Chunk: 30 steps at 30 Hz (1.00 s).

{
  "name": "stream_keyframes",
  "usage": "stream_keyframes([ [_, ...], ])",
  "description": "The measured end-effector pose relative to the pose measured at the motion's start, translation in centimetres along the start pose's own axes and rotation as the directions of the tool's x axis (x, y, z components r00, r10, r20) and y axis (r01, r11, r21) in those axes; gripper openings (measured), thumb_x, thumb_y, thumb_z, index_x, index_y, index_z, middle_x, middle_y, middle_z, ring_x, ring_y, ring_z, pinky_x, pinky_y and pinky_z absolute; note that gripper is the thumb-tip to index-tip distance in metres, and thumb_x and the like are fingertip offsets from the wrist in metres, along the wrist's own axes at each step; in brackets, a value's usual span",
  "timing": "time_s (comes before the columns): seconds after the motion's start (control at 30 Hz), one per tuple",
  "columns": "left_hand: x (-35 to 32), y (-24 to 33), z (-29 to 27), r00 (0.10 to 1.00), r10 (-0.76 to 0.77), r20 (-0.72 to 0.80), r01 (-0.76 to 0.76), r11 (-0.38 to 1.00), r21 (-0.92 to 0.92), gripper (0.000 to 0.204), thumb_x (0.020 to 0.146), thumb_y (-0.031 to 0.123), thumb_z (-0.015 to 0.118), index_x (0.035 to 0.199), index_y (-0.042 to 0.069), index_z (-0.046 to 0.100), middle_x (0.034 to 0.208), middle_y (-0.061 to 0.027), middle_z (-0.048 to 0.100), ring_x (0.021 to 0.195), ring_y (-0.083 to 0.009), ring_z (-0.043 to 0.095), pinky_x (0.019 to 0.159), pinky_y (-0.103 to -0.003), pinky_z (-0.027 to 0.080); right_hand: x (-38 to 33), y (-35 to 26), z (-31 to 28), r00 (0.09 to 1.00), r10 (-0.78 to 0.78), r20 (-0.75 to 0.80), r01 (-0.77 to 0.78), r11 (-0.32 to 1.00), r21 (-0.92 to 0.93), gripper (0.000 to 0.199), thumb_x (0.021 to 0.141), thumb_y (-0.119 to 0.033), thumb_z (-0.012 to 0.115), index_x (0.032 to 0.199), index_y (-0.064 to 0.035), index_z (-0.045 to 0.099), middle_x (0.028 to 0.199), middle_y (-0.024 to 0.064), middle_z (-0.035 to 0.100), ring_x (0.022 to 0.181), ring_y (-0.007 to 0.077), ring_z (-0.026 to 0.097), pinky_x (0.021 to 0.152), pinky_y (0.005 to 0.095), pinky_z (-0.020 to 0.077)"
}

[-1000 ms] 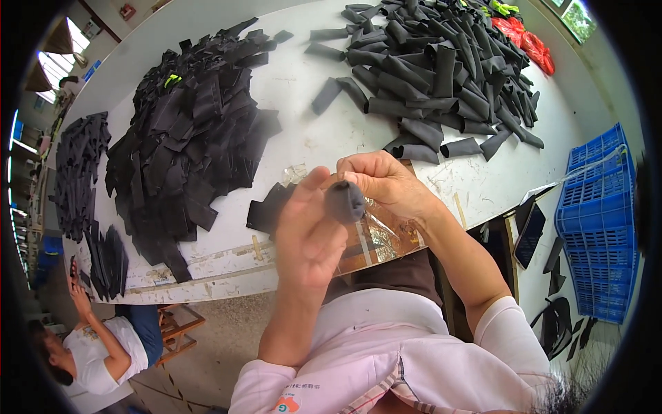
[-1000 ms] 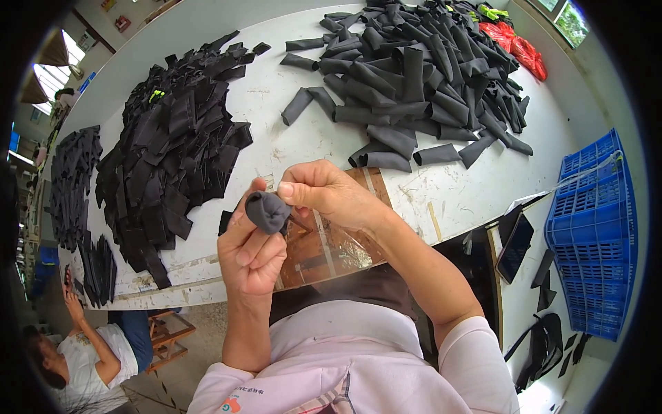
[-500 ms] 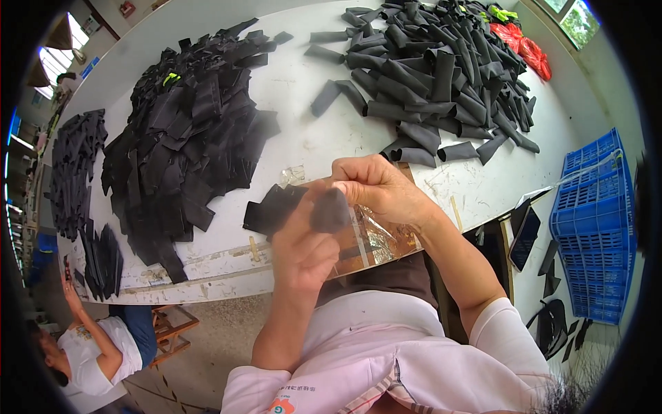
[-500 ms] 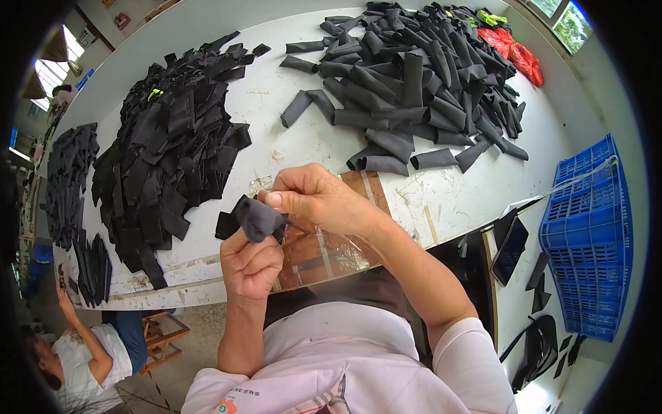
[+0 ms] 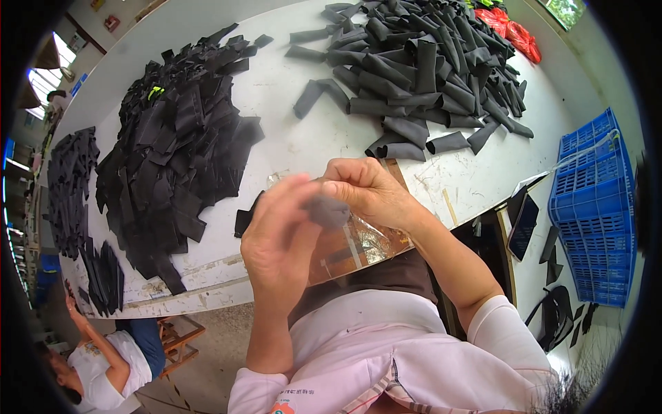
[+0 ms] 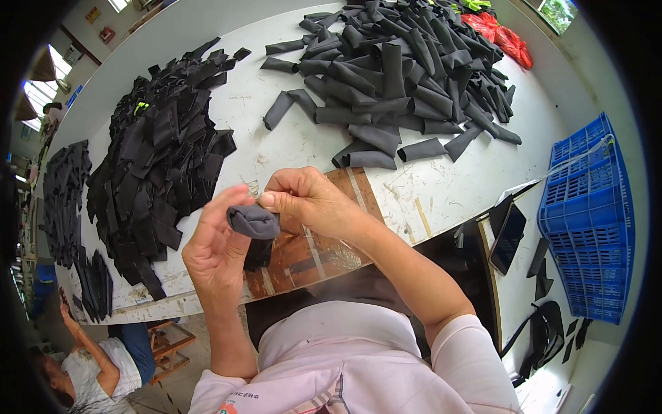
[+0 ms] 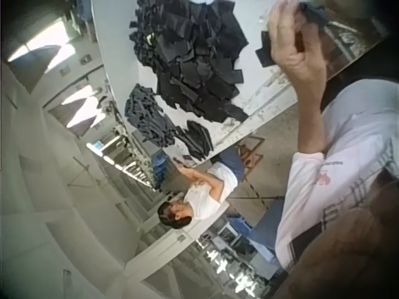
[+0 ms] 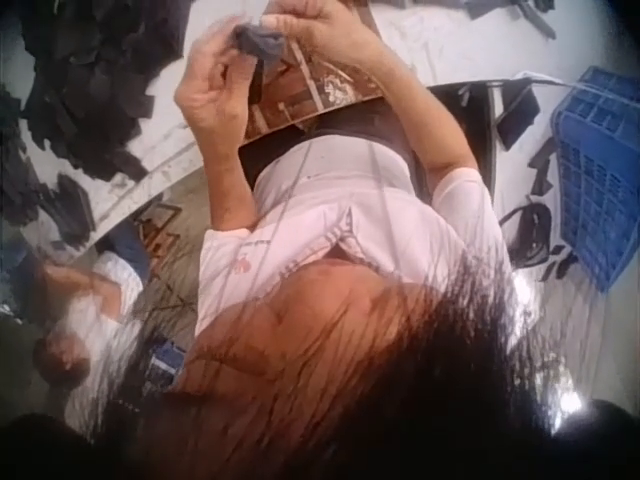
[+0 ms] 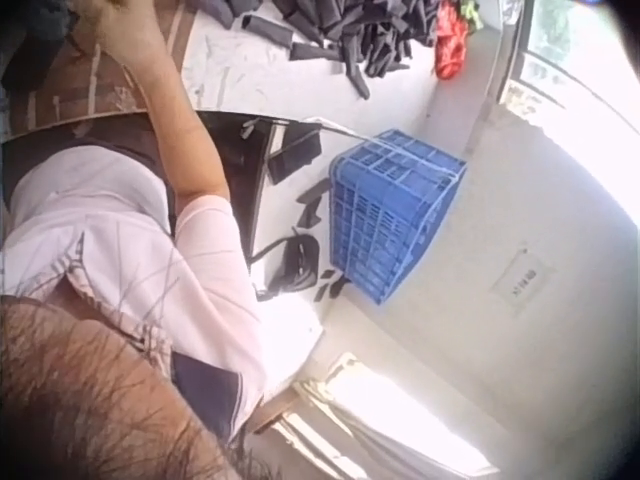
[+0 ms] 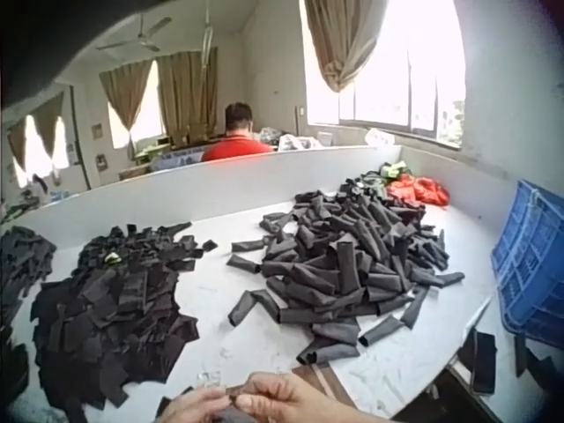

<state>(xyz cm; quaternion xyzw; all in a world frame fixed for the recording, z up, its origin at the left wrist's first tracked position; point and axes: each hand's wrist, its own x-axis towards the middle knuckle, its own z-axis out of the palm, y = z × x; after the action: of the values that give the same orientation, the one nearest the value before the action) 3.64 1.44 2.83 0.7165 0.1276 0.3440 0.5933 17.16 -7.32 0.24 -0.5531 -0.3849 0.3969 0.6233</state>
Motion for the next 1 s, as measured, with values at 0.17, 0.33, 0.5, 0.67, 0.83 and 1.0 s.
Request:
stream_keyframes([
  [0.17, 0.9, -0.4, 0.1, 0.978, 0.205, 0.047, -0.208, 0.975, 0.081, 0.014, 0.074, -0.005, 0.057, 0.087, -0.002, 0.060, 0.085, -0.0095, 0.062, 0.078, -0.0162, 0.059, 0.072, -0.026, 0.046, -1.2, -2.0, -0.7, 0.938, -0.334, -0.089, 0.284, 0.892, -0.351, 0.034, 0.078, -0.032, 0.061, 0.080, 0.0017, 0.056, 0.074, 0.0080, 0.052, 0.068, 0.0155, 0.054, 0.057, 0.0287, 0.0419],
  [0.33, 0.1, 0.6, 0.0, 0.989, -0.001, -0.150, -0.061, 0.912, -0.406, 0.009, 0.081, 0.006, 0.058, 0.083, -0.002, 0.056, 0.082, -0.0091, 0.061, 0.079, -0.0174, 0.057, 0.077, -0.029, 0.043, -1.2, -6.7, 0.9, 0.880, -0.400, 0.257, 0.411, 0.367, -0.835, 0.031, 0.069, -0.031, 0.065, 0.073, -0.0022, 0.054, 0.066, 0.0054, 0.049, 0.068, 0.0231, 0.052, 0.053, 0.0339, 0.0414],
  [0.5, -1.2, -2.0, -0.3, 0.985, -0.138, -0.100, 0.093, 0.927, -0.364, 0.011, 0.082, 0.008, 0.057, 0.084, -0.003, 0.056, 0.085, -0.0108, 0.060, 0.085, -0.0200, 0.057, 0.082, -0.030, 0.041, -1.3, -3.6, 0.7, 0.916, -0.346, 0.203, 0.352, 0.450, -0.821, 0.023, 0.068, -0.023, 0.064, 0.070, -0.0039, 0.052, 0.062, 0.0055, 0.048, 0.063, 0.0244, 0.053, 0.050, 0.0349, 0.0409],
  [0.67, -0.2, -1.0, 1.1, 0.998, 0.006, -0.061, -0.032, 0.901, -0.433, 0.017, 0.080, 0.005, 0.057, 0.095, -0.004, 0.056, 0.094, -0.0141, 0.060, 0.087, -0.0182, 0.056, 0.081, -0.030, 0.042, -1.7, -3.7, 0.8, 0.916, -0.368, 0.161, 0.334, 0.476, -0.814, 0.020, 0.070, -0.020, 0.064, 0.072, -0.0039, 0.052, 0.065, 0.0061, 0.052, 0.063, 0.0255, 0.054, 0.050, 0.0356, 0.0412],
  [0.83, 1.9, 0.8, 0.9, 0.988, 0.152, 0.030, -0.142, 0.965, -0.221, 0.017, 0.078, 0.002, 0.057, 0.094, -0.005, 0.058, 0.090, -0.0106, 0.061, 0.079, -0.0139, 0.056, 0.073, -0.025, 0.045, -1.6, -3.9, 0.5, 0.933, -0.315, 0.176, 0.329, 0.541, -0.774, 0.017, 0.073, -0.018, 0.062, 0.078, -0.0037, 0.055, 0.070, 0.0081, 0.055, 0.066, 0.0269, 0.055, 0.052, 0.0362, 0.0422],
  [1.0, 0.8, -0.9, -0.1, 0.965, -0.080, 0.252, 0.088, 0.996, -0.020, 0.017, 0.085, 0.007, 0.052, 0.092, -0.006, 0.059, 0.093, -0.0135, 0.061, 0.087, -0.0178, 0.057, 0.079, -0.027, 0.045, -2.3, 2.1, 1.1, 0.918, -0.393, 0.050, 0.337, 0.707, -0.622, 0.012, 0.078, -0.018, 0.059, 0.082, -0.0066, 0.058, 0.074, 0.0121, 0.056, 0.067, 0.0296, 0.054, 0.055, 0.0374, 0.0436],
])
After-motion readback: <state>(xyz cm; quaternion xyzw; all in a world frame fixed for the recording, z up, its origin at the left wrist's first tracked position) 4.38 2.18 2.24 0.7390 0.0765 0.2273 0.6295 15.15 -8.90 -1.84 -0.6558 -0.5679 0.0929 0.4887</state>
